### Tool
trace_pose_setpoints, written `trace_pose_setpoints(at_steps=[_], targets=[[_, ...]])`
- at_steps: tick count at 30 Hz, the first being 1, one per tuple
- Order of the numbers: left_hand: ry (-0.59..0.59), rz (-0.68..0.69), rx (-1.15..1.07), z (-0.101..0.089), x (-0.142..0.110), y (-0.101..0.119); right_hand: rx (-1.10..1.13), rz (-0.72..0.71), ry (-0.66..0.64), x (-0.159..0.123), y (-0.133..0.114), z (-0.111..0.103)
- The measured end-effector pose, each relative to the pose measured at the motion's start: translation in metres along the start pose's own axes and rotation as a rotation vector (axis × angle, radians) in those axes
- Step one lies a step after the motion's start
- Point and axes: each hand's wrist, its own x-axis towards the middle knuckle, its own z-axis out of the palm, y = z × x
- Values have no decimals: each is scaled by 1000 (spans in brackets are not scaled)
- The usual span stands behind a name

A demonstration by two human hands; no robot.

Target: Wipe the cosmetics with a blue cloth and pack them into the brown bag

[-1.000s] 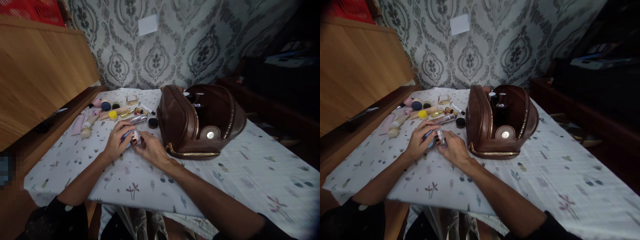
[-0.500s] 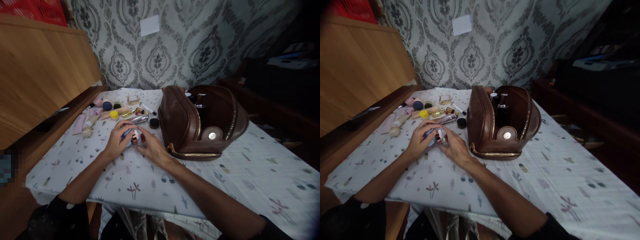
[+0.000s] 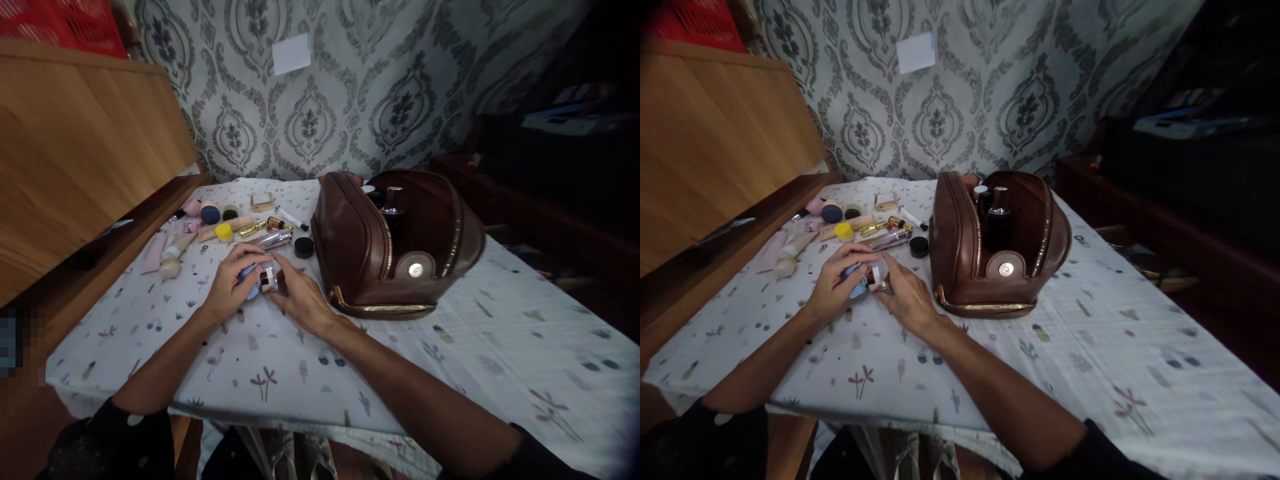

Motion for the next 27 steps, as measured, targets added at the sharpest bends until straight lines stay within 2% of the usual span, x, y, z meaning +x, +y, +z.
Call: trace_pose_setpoints(at_steps=[7,12,15,20,27], targets=[[-22,4,-23,-3,0,3,71,-15,-29,3,5,-1],[7,-64,-59,-2,-1,4,166,-143,-9,3,8,-4],[40,-99,-59,0,0,3,185,-162,-33,4,9,-6],[81,-15,20,1,1,0,205,-165,-52,5,11,-5],[77,1,140,0,-1,-1,231,-142,33,5,11,-3]])
